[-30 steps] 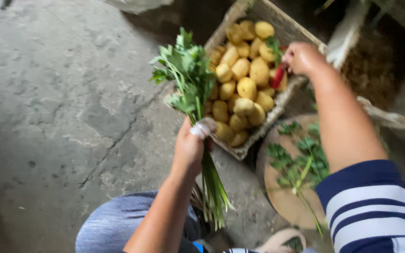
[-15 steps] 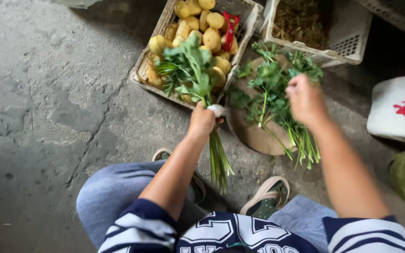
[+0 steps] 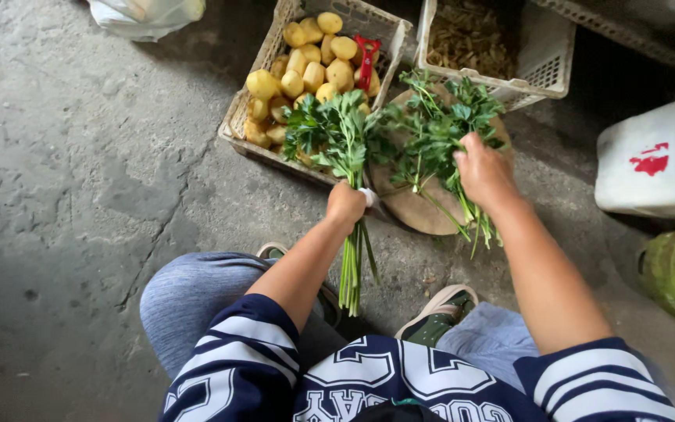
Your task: The person peels potatoes using a red peeler and places the peels into a basket. They then trim the ends of green leafy vegetables on a wooden cutting board and place the trimmed pieces aside.
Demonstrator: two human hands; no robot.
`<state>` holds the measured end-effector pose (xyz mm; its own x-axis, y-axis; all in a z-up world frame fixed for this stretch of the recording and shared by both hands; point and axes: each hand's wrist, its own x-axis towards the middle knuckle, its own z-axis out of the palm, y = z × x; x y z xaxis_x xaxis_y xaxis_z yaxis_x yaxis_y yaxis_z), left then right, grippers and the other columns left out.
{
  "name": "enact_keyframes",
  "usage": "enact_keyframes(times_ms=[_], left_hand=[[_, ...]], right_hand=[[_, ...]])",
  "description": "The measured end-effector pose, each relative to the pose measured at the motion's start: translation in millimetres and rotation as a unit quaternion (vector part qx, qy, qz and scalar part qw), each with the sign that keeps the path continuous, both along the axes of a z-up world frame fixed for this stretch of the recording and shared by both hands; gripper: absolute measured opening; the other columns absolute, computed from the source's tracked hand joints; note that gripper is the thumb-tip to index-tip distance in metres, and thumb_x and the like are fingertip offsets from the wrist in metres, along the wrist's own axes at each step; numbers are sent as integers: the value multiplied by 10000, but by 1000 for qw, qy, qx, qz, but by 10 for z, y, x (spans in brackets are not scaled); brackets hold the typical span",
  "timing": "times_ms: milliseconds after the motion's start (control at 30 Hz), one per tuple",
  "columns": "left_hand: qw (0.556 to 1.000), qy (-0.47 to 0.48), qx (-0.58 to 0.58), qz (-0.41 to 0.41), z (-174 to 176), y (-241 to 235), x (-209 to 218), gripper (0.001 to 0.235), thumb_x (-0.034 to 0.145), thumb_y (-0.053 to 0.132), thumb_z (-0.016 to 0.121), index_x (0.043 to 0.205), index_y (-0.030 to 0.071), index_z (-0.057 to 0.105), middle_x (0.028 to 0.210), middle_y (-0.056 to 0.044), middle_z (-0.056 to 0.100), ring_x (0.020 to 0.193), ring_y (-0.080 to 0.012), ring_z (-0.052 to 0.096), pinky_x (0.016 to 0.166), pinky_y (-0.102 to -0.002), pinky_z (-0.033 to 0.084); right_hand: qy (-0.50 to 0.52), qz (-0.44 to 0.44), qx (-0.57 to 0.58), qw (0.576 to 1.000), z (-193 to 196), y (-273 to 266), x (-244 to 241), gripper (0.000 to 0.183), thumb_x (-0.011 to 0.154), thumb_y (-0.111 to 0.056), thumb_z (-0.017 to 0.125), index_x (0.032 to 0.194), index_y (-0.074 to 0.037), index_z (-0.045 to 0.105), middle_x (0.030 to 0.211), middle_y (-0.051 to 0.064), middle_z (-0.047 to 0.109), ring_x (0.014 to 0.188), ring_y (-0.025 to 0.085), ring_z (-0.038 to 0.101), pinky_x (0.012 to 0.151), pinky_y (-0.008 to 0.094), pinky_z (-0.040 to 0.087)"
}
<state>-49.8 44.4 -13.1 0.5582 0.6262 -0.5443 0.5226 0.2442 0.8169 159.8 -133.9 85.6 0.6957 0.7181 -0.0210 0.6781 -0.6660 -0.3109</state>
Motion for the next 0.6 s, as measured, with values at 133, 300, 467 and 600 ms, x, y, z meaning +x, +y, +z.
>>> enact_keyframes(times_ms=[133, 300, 467, 600], left_hand=[[997, -32, -67, 21, 0, 40, 51, 265, 751, 116, 759, 964, -15, 673, 743, -103, 680, 612, -246, 641, 568, -405, 505], [1000, 6, 4, -14, 29, 50, 9, 274, 749, 144, 776, 951, -13, 677, 754, -105, 682, 636, -230, 653, 601, -410, 514], [999, 23, -42, -4, 19, 74, 27, 206, 796, 183, 766, 878, -2, 724, 761, -126, 706, 619, -222, 635, 593, -396, 485], [982, -101, -159, 32, -77, 75, 34, 119, 806, 59, 636, 845, -6, 728, 773, -92, 751, 593, -217, 666, 554, -347, 547]], right_hand=[[-67, 24, 55, 996, 1, -23, -31, 370, 980, -297, 693, 1277, -98, 597, 1118, 285, 635, 1002, 478, 622, 831, 543, 499], [-22, -18, 10, 1000, 251, -17, 24, 415, 1004, -410, 713, 1201, -53, 637, 1083, 271, 653, 968, 422, 657, 818, 517, 527], [121, -133, -119, 977, 296, -95, -230, 522, 1007, -479, 649, 1094, 34, 610, 978, 194, 699, 828, 338, 672, 727, 485, 571], [57, -3, -129, 990, -148, -185, -764, 450, 927, -418, 693, 993, 6, 556, 996, 204, 600, 802, 263, 647, 627, 408, 583]])
